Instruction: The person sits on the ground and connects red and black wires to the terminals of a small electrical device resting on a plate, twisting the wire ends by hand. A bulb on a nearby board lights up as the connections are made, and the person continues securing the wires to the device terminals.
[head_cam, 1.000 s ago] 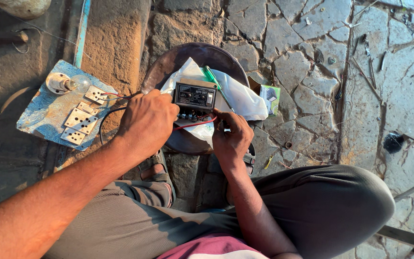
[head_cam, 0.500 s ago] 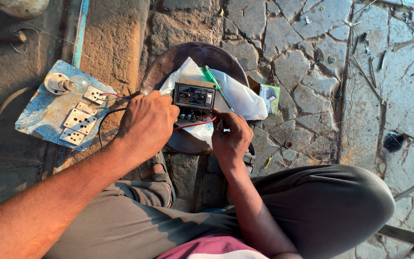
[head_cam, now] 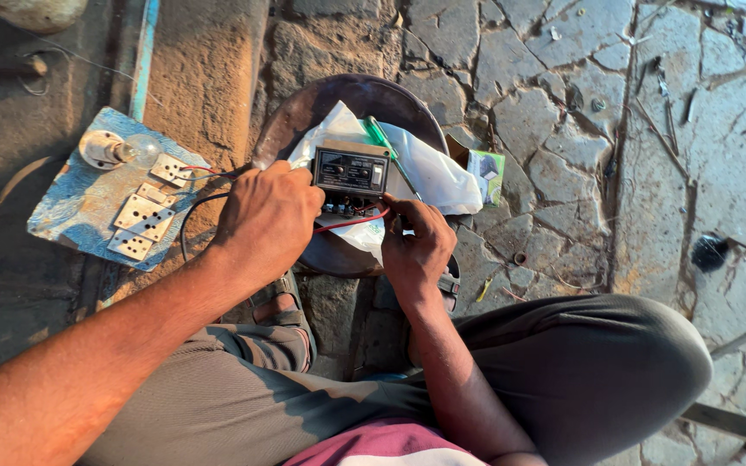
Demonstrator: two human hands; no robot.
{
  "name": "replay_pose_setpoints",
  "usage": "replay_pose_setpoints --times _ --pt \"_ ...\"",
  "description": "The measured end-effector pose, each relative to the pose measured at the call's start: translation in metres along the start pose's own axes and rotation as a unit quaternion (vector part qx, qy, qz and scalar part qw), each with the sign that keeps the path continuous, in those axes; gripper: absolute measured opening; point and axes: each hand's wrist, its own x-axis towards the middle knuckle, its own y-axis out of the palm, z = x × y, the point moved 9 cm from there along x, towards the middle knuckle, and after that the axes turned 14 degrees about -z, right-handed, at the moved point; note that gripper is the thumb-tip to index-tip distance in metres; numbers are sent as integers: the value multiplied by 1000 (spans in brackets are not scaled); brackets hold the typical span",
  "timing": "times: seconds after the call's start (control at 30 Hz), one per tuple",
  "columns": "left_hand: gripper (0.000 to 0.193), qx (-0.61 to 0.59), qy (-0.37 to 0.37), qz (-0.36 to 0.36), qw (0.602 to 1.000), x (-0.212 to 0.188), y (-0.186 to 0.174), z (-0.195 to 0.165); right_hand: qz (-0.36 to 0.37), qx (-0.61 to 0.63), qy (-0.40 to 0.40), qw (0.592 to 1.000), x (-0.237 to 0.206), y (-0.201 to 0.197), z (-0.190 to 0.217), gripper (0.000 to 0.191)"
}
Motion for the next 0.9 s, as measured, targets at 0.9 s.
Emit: replay_pose_setpoints --times 0.9 --pt "19 3 -1 -2 1000 0 1 2 -2 9 -3 1000 0 0 1 14"
